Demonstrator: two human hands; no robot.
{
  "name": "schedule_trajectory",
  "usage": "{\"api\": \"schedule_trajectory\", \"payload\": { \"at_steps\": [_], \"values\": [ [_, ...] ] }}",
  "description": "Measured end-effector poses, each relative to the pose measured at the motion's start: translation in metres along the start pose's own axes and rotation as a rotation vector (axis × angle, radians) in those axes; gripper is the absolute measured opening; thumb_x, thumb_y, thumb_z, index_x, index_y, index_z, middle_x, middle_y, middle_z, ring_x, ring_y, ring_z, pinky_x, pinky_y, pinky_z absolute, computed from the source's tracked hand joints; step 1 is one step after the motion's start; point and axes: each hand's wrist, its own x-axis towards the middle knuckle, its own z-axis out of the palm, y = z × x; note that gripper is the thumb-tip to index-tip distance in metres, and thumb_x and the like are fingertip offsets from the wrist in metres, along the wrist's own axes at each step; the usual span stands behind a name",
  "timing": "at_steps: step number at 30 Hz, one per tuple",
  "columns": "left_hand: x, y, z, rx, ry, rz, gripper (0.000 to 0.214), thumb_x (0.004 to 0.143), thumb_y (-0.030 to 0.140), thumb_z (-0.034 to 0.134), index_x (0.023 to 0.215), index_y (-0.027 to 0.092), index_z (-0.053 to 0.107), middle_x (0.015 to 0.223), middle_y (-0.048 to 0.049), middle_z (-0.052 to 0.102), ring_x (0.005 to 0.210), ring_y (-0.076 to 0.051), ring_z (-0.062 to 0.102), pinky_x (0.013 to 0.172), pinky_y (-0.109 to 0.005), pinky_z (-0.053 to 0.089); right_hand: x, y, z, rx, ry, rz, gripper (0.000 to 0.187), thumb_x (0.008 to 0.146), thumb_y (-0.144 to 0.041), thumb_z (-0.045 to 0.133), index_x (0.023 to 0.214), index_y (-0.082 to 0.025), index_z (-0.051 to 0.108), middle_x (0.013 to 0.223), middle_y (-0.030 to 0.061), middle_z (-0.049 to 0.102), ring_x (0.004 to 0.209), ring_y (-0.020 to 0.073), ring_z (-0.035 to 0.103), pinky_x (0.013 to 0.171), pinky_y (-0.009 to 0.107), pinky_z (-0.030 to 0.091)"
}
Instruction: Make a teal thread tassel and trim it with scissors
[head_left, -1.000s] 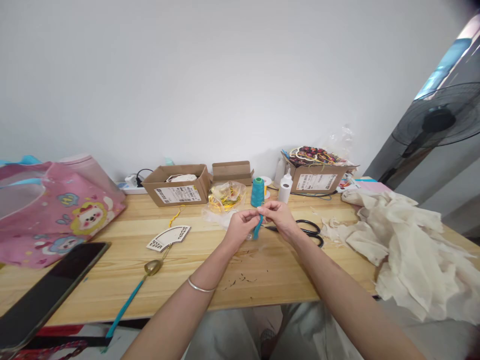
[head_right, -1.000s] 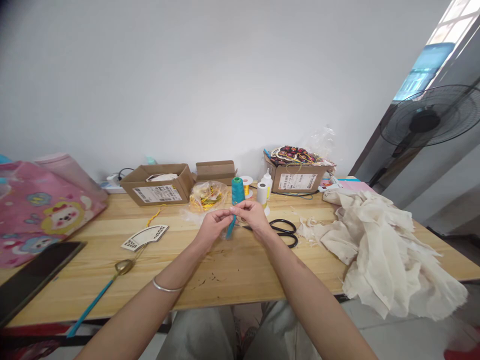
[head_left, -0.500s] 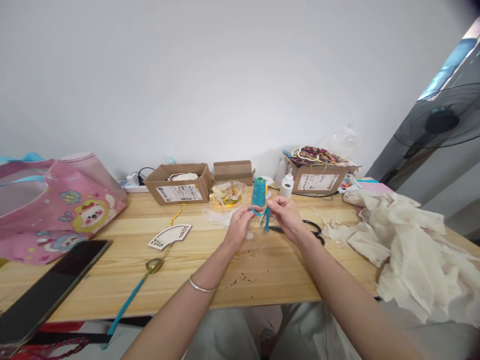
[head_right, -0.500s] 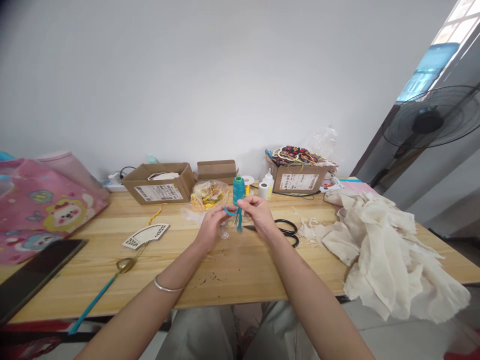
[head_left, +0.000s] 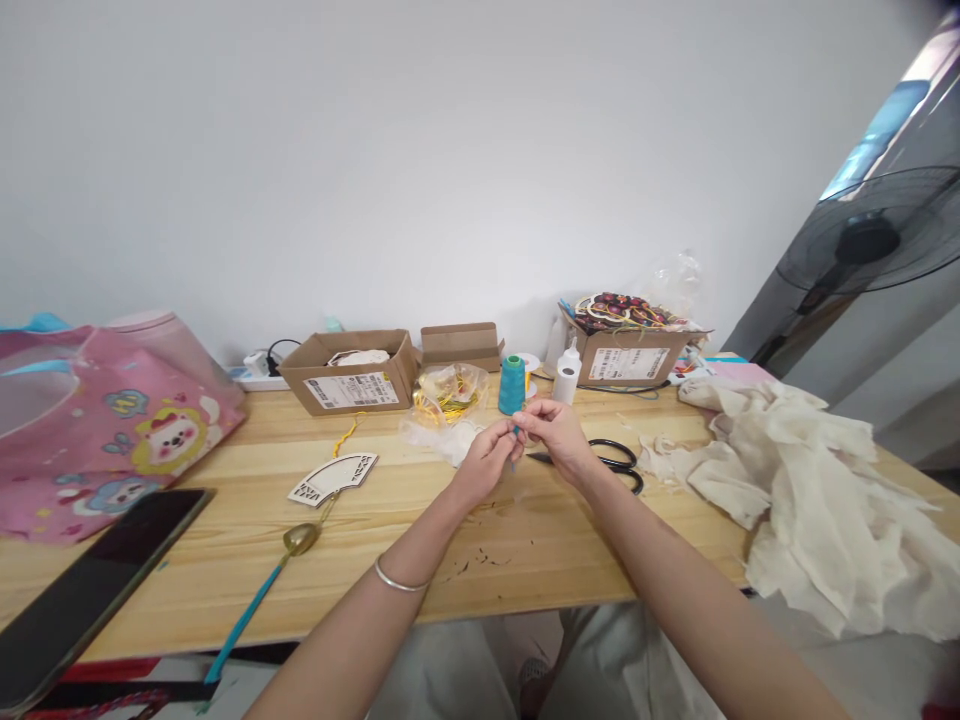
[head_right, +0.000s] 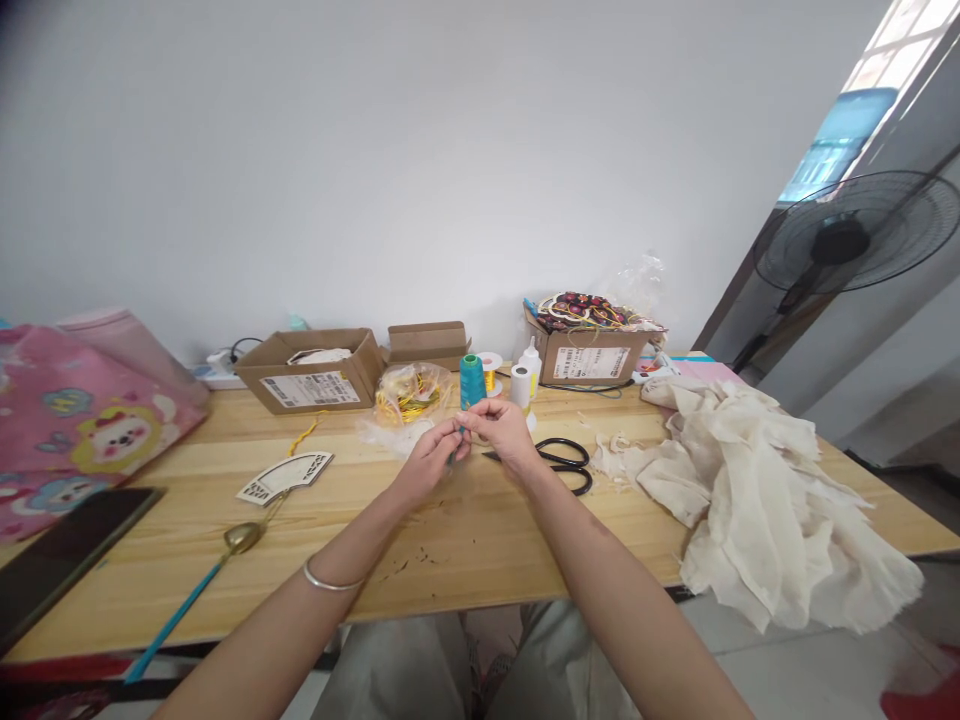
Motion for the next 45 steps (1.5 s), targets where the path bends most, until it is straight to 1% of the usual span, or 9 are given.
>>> {"api": "schedule_trajectory", "payload": {
  "at_steps": [5, 8, 12, 23, 29, 34, 38, 41, 45],
  "values": [
    [-0.001, -0.005, -0.002, -0.007, -0.106, -0.044, 0.017, 0.07, 0.018, 0.037, 0.054, 0.018, 0.044, 0.054, 0.002, 0.047, 0.057, -0.011, 0.043, 0.062, -0.023, 0.035, 0.005, -0.011, -0.011, 0.214, 0.07, -0.073, 0.033, 0.05, -0.036, 0.074, 0.05, -0.016, 0.048, 0.042, -0.0086, 0.035, 0.039, 0.0021, 0.026, 0.039, 0.018, 0.021],
    [0.001, -0.007, -0.005, 0.003, 0.045, -0.064, 0.016, 0.068, 0.016, 0.038, 0.055, 0.018, 0.047, 0.061, 0.0004, 0.054, 0.066, -0.013, 0.049, 0.069, -0.024, 0.036, 0.008, -0.018, -0.017, 0.292, 0.16, -0.138, 0.033, 0.051, -0.038, 0.073, 0.051, -0.017, 0.048, 0.043, -0.0094, 0.03, 0.04, 0.0024, 0.022, 0.039, 0.018, 0.021],
    [0.003, -0.004, -0.005, -0.076, 0.258, -0.023, 0.022, 0.073, 0.028, 0.047, 0.087, 0.017, 0.059, 0.091, -0.0034, 0.062, 0.089, -0.016, 0.053, 0.082, -0.027, 0.037, 0.006, -0.011, -0.01, 0.057, 0.19, -0.112, 0.025, 0.051, -0.032, 0.074, 0.052, -0.016, 0.055, 0.043, -0.0071, 0.04, 0.041, 0.0032, 0.029, 0.04, 0.019, 0.023],
    [0.001, -0.005, -0.005, 0.159, 0.091, 0.009, 0.027, 0.076, 0.037, 0.047, 0.065, 0.014, 0.056, 0.063, 0.0007, 0.055, 0.063, -0.012, 0.048, 0.065, -0.024, 0.038, 0.002, -0.003, 0.001, -0.074, 0.018, -0.036, 0.026, 0.051, -0.033, 0.073, 0.053, -0.015, 0.054, 0.047, -0.005, 0.05, 0.041, 0.0046, 0.038, 0.042, 0.02, 0.03],
    [-0.003, 0.004, -0.001, 0.127, -0.095, 0.052, 0.028, 0.083, 0.031, 0.031, 0.063, 0.018, 0.045, 0.066, 0.0002, 0.05, 0.069, -0.012, 0.047, 0.072, -0.025, 0.036, 0.004, -0.01, -0.006, 0.171, 0.148, -0.066, 0.028, 0.052, -0.031, 0.073, 0.052, -0.014, 0.051, 0.042, -0.0087, 0.038, 0.039, 0.0014, 0.028, 0.039, 0.017, 0.022],
    [0.0, -0.002, -0.004, 0.036, 0.061, 0.018, 0.024, 0.079, 0.027, 0.035, 0.058, 0.018, 0.041, 0.063, 0.0, 0.05, 0.067, -0.013, 0.047, 0.07, -0.026, 0.037, 0.009, -0.021, -0.018, 0.382, 0.244, -0.128, 0.032, 0.051, -0.031, 0.074, 0.052, -0.016, 0.046, 0.042, -0.0113, 0.025, 0.039, 0.0013, 0.019, 0.037, 0.016, 0.02],
    [0.004, -0.007, -0.007, -0.103, 0.28, -0.023, 0.027, 0.079, 0.035, 0.04, 0.079, 0.015, 0.057, 0.082, -0.005, 0.059, 0.079, -0.015, 0.053, 0.078, -0.028, 0.04, 0.008, -0.017, -0.015, 0.255, 0.233, -0.097, 0.03, 0.052, -0.032, 0.073, 0.052, -0.015, 0.048, 0.041, -0.0104, 0.031, 0.038, 0.0013, 0.022, 0.037, 0.017, 0.02],
    [0.004, -0.005, -0.005, -0.146, 0.215, -0.017, 0.036, 0.079, 0.041, 0.042, 0.096, 0.014, 0.059, 0.095, -0.0071, 0.061, 0.09, -0.016, 0.054, 0.085, -0.028, 0.038, 0.005, -0.009, -0.006, 0.055, 0.153, -0.047, 0.029, 0.052, -0.035, 0.073, 0.052, -0.014, 0.052, 0.042, -0.0081, 0.04, 0.039, 0.002, 0.029, 0.039, 0.018, 0.021],
    [0.002, -0.003, -0.003, -0.043, 0.112, -0.011, 0.032, 0.073, 0.04, 0.052, 0.088, 0.014, 0.064, 0.079, -0.0031, 0.064, 0.077, -0.014, 0.055, 0.075, -0.025, 0.04, 0.0, -0.004, 0.002, -0.082, 0.074, 0.001, 0.029, 0.049, -0.035, 0.074, 0.054, -0.014, 0.054, 0.047, -0.0057, 0.049, 0.043, 0.0037, 0.038, 0.042, 0.019, 0.027]
  ]
}}
